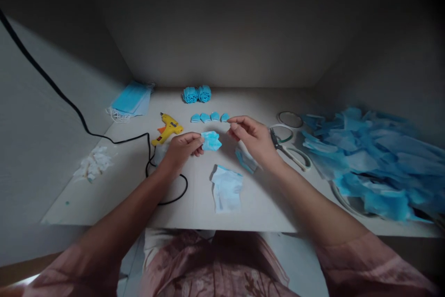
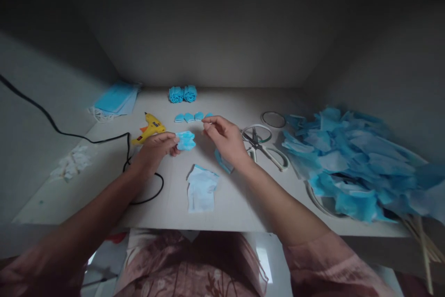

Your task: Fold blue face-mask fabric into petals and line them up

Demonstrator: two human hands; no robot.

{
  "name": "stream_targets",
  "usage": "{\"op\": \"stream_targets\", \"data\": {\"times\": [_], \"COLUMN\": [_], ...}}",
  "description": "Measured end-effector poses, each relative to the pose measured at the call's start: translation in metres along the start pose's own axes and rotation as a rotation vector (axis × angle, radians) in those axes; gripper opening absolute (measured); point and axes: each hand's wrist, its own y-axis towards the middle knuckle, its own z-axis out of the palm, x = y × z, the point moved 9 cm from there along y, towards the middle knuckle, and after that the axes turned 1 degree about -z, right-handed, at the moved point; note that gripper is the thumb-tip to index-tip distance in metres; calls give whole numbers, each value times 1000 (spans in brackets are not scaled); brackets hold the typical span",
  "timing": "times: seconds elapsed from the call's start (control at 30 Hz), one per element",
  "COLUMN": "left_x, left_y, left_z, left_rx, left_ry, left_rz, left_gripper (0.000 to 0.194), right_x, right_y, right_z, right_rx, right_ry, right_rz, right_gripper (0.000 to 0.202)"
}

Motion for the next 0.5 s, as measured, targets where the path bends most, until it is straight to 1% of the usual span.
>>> {"op": "stream_targets", "data": {"times": [0.07,0.17,0.23,0.3,0.43,0.5], "left_x": [-1,-3,-4,-5,-8,-9], "left_y": [0,-1,-2,-3,-6,-6], "left_z": [1,4,5,7,13,14], "left_rx": [16,31,34,42,75,87], "left_ry": [9,22,23,36,77,78], "left_rz": [13,21,18,9,-2,-1], "left_gripper": [22,23,23,22,22,22], "right_x": [-4,-10,-12,-15,-22,-24], "right_y": [0,-3,-6,-8,-8,-8], "right_z": [4,18,27,33,37,37], "right_rx": [37,155,213,246,272,268], "right_ry": [36,98,137,143,87,79], "right_rz": [54,131,157,166,167,166], "right_gripper": [34,42,45,43,28,29]}}
